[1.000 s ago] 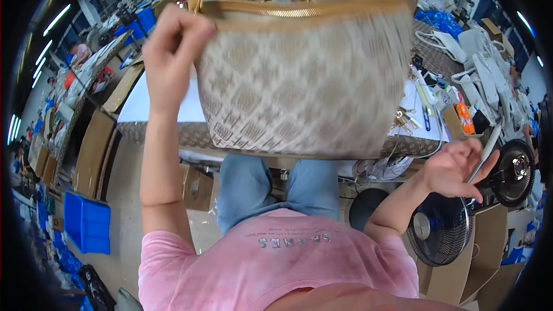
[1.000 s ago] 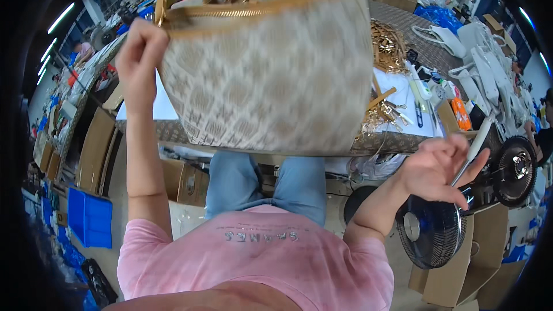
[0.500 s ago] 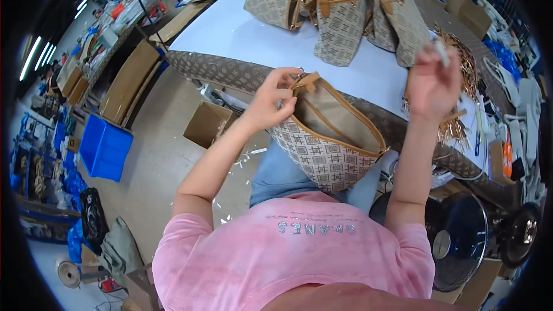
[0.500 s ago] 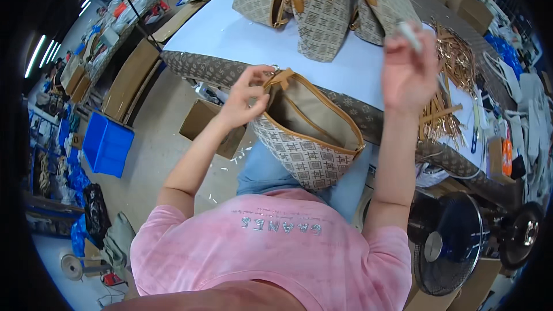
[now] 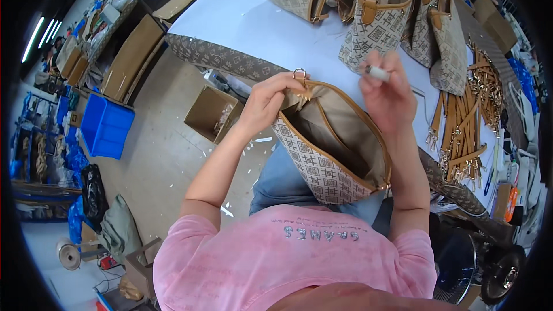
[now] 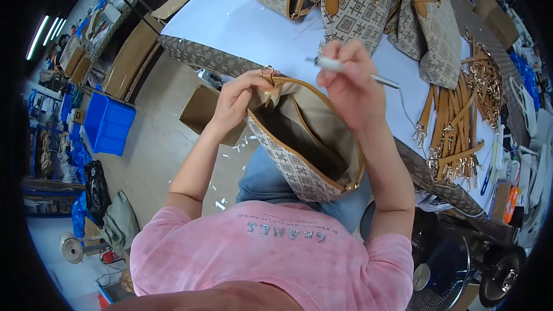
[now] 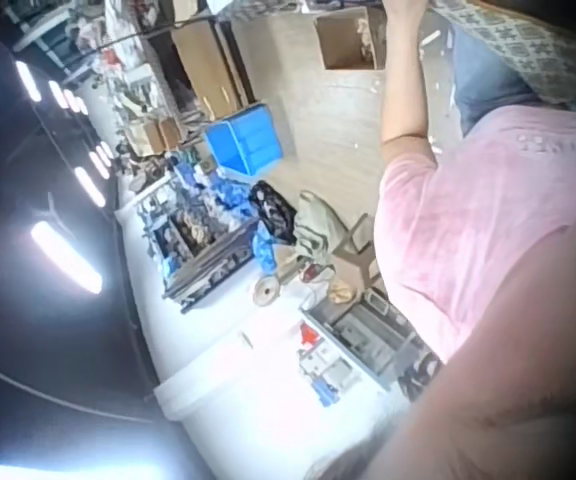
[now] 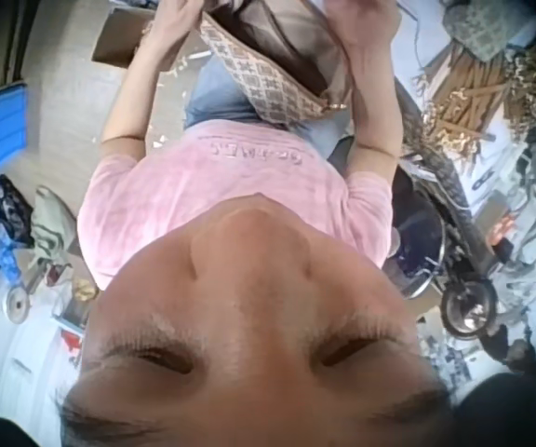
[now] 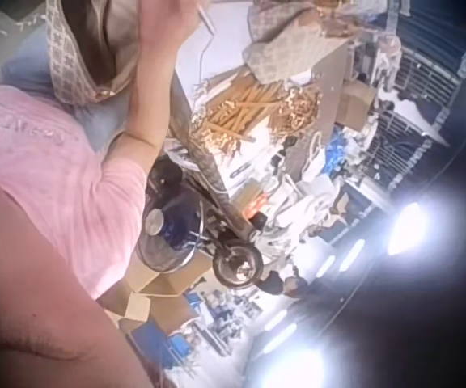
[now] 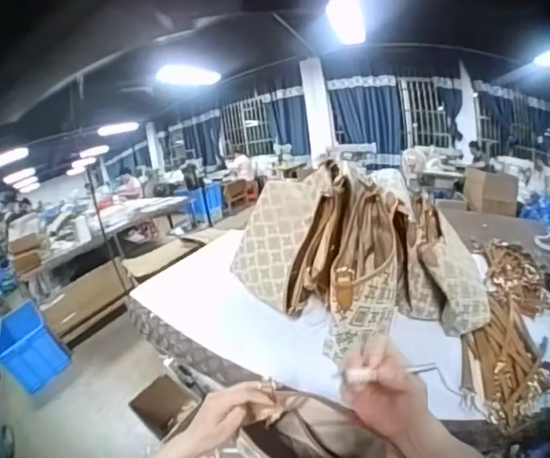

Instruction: Inspecting handbags and using a stylus to check or adjust the hardware and edges on a production line.

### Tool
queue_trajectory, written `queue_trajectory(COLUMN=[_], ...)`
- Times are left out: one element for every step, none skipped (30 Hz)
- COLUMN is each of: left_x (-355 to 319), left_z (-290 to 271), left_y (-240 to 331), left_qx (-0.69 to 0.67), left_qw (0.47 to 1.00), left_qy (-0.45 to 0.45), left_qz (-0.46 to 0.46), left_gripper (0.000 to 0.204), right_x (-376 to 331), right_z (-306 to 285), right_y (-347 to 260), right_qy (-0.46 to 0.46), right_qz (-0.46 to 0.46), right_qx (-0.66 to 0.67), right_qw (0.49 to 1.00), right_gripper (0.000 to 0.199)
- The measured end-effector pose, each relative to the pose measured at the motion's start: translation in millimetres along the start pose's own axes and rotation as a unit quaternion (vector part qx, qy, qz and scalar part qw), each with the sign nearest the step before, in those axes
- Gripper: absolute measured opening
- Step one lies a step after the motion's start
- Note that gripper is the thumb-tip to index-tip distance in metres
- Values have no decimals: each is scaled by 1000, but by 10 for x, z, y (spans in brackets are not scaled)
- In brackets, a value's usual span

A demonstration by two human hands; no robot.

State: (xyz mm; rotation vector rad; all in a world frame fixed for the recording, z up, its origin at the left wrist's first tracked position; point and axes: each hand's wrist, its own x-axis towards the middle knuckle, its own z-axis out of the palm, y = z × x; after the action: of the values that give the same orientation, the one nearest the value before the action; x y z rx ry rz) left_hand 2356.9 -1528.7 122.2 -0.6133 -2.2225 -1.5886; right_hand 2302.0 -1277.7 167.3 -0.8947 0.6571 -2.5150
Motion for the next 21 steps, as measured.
queue_trajectory(left_x=[-9, -24, -44, -65, -80, -86, -84, -73, -61, -51, -41, -43, -50, -58, -70, -73, -79, -82, -81, -86, -84], left_z=[-4, -6, -1, 6, 25, 42, 71, 91, 119, 148, 176, 210, 238, 263, 282, 289, 294, 292, 286, 283, 279], left_y=[0, 8, 22, 38, 55, 69, 80, 87, 93, 100, 104, 110, 116, 119, 121, 113, 105, 95, 83, 76, 68], left_qx=[17, 30, 36, 46, 57, 68, 53, 51, 82, 111, 141, 139, 83, 28, -24, -26, -16, -5, 11, 7, 0], left_qw=[1000, 999, 998, 999, 998, 997, 997, 997, 996, 993, 988, 988, 995, 993, 986, 984, 987, 989, 990, 991, 990], left_qy=[-18, -28, -39, -26, -13, -6, 12, 23, 28, 32, 45, 38, 62, 86, 103, 108, 97, 86, 78, 76, 73], left_qz=[14, 33, 24, -2, -27, -43, -46, -47, -15, 18, 40, 51, -12, -75, -130, -138, -129, -120, -118, -111, -117], left_gripper=[22, 21, 21, 19, 17, 16, 10, 10, 6, 2, 3, 3, 8, 14, 20, 20, 24, 29, 33, 33, 31], right_x=[-21, -32, -37, -38, -32, -21, -3, 16, 36, 56, 80, 113, 148, 178, 204, 226, 241, 246, 239, 221, 195], right_z=[-24, -49, -71, -89, -103, -112, -118, -120, -120, -120, -124, -135, -149, -164, -180, -196, -211, -222, -228, -228, -225], right_y=[52, 92, 115, 127, 130, 129, 127, 123, 120, 119, 122, 126, 134, 142, 152, 164, 178, 193, 208, 225, 239], right_qy=[-4, -11, -6, -5, -5, -5, -5, -4, -3, 1, -1, -14, -28, -43, -42, -38, -34, -26, -31, -21, -11], right_qz=[27, 55, 53, 66, 79, 92, 91, 110, 129, 153, 149, 161, 173, 182, 185, 191, 197, 203, 202, 200, 198], right_qx=[12, 24, 29, 2, -26, -56, -54, -80, -107, -139, -135, -149, -161, -173, -172, -172, -172, -174, -171, -161, -151], right_qw=[1000, 998, 998, 998, 996, 994, 994, 991, 986, 979, 979, 976, 971, 967, 967, 966, 965, 963, 964, 966, 968], right_gripper=[18, 18, 18, 18, 17, 17, 17, 17, 16, 16, 16, 16, 15, 15, 15, 15, 14, 14, 14, 14, 15])
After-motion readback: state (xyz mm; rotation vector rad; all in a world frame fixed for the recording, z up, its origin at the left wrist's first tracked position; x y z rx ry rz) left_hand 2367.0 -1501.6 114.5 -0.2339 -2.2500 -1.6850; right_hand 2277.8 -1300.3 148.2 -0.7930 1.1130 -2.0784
